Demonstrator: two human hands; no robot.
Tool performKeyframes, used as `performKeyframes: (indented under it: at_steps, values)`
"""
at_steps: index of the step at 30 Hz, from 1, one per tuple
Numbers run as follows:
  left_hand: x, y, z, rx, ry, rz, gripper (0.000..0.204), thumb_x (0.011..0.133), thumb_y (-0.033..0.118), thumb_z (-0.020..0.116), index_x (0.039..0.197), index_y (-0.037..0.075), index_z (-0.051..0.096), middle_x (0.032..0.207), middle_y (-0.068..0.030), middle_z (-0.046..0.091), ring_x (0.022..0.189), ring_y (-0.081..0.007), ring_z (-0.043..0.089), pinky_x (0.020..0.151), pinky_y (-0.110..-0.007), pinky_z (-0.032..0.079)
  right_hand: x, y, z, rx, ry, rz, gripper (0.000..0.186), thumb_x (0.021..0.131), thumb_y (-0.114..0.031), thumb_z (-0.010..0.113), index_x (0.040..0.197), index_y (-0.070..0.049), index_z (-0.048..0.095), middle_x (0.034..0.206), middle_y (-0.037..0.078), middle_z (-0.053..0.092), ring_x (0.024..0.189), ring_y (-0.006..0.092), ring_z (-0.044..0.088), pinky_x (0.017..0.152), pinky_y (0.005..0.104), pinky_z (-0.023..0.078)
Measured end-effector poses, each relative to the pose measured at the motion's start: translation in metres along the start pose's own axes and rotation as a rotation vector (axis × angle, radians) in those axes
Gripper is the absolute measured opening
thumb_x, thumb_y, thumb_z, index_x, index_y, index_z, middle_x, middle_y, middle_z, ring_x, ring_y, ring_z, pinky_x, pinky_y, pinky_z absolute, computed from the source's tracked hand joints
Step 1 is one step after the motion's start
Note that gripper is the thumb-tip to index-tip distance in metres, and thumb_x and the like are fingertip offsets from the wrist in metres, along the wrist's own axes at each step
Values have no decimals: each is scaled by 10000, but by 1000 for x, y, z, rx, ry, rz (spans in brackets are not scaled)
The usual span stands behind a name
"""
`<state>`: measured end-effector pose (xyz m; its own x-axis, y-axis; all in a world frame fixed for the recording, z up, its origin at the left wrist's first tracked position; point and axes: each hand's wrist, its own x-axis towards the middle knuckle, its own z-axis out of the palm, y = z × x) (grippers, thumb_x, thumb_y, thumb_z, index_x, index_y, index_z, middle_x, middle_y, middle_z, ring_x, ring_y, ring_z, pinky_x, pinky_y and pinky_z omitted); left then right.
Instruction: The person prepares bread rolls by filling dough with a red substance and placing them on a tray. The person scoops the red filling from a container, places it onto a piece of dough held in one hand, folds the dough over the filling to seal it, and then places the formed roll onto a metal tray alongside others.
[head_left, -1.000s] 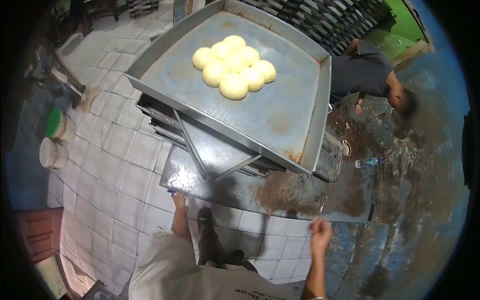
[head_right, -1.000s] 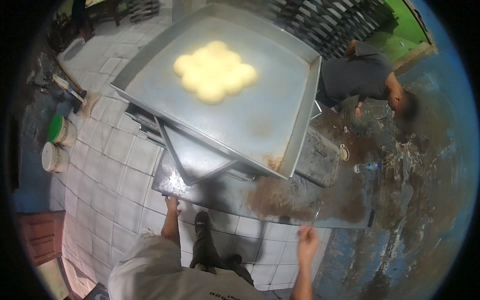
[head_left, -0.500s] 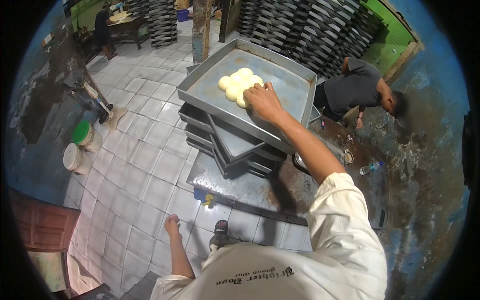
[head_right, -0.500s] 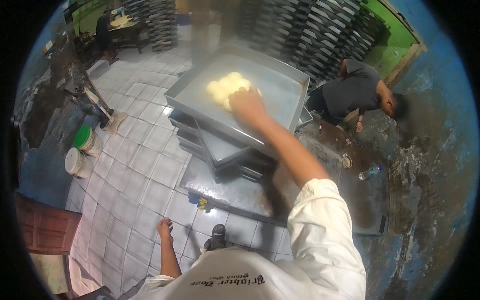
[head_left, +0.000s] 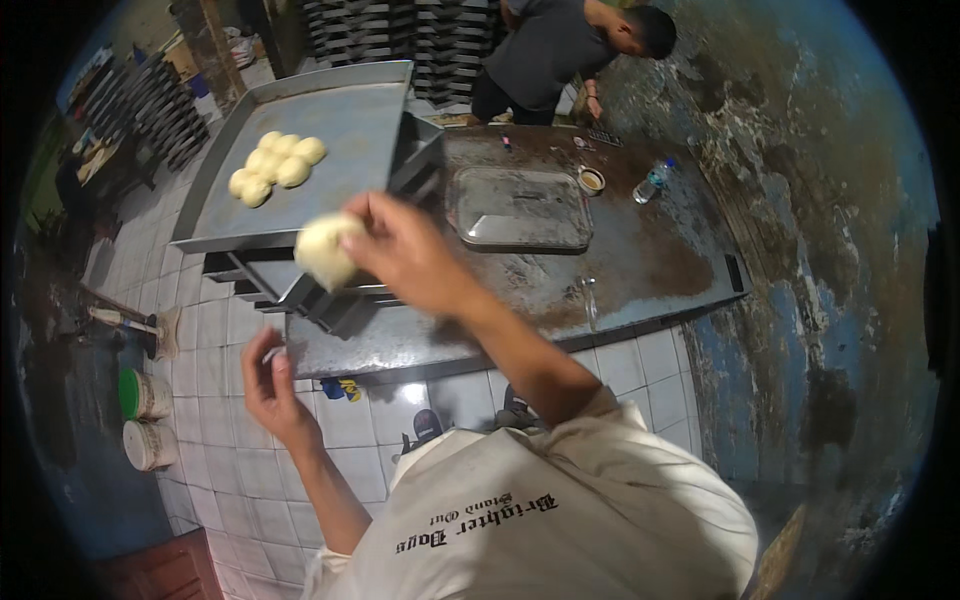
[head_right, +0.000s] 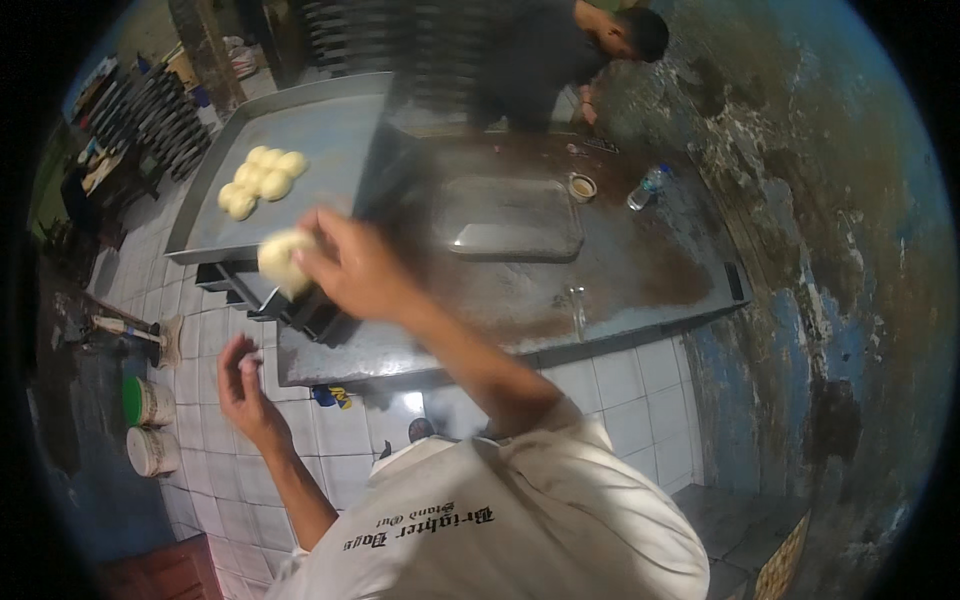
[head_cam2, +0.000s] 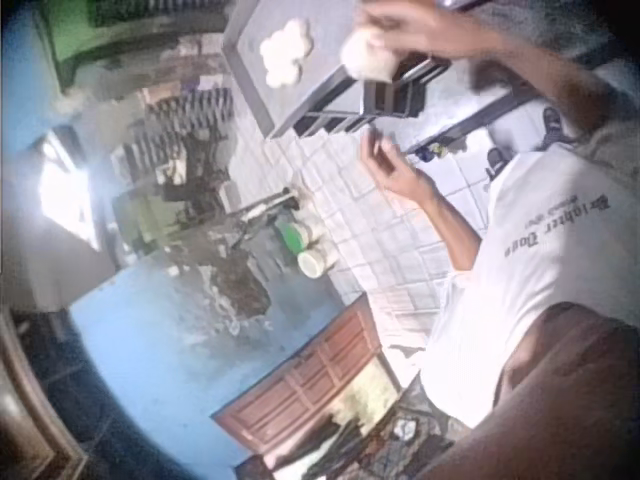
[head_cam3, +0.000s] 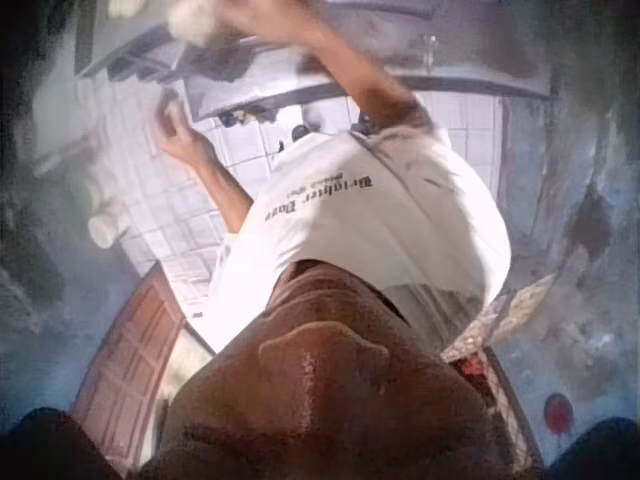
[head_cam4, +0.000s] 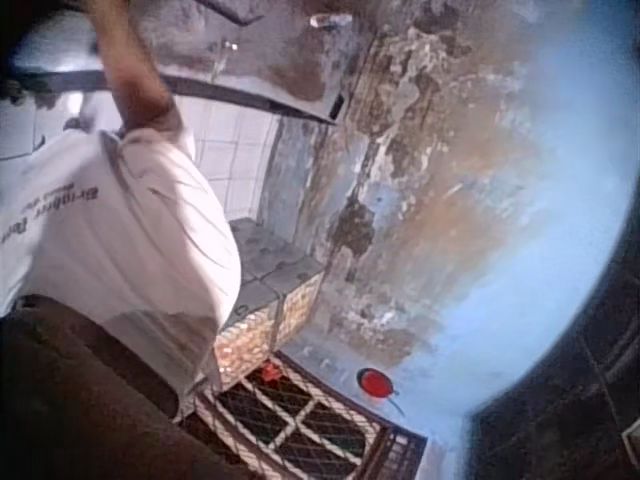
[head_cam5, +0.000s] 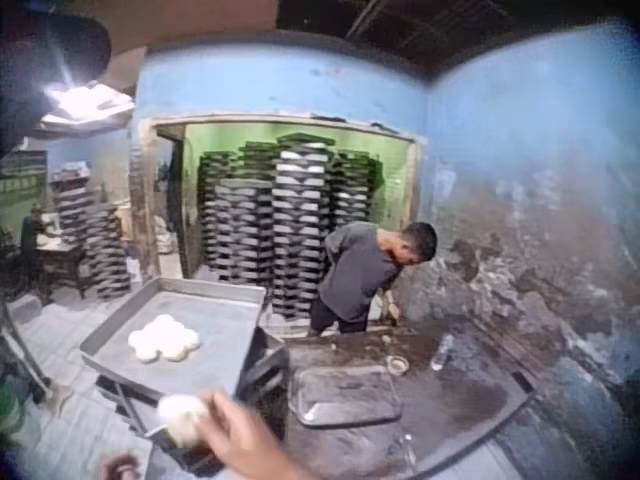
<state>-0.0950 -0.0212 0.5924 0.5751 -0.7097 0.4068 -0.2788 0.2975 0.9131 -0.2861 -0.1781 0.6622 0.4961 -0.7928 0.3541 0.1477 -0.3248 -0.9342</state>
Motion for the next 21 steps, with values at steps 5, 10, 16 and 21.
performKeyframes:
  at_steps: [5,10,16,21]
  values:
    - [-38,17,146,-194,-419,-323,415,912,104,790,1285,-33,670,1210,-97,692,1072,-153,641,928,-295,508,-121,71,-56,339,73,296,191,1065,-179,587,1185,-30,578,1045,31,674,952,81,620,829,273,512]
    - [-111,-22,238,-58,-326,-556,265,939,141,791,1119,-37,715,1023,-74,737,892,-122,660,818,-265,506,-182,107,-118,19,343,428,282,1072,-242,544,1197,10,557,1029,117,689,956,180,669,832,343,522]
    - [-133,-49,283,-184,-255,-821,198,974,159,755,1086,0,718,984,-71,734,888,-127,660,853,-274,513,-191,122,-164,-97,360,546,350,1080,-333,528,1159,5,567,992,249,684,954,366,703,841,454,520]
    - [-142,-60,271,-777,-191,-1146,549,991,430,702,1338,24,573,1345,-95,645,1280,-265,596,1089,-433,487,-196,205,-184,458,93,604,454,1087,-465,519,1237,-48,615,1103,153,709,1007,276,697,887,431,539]
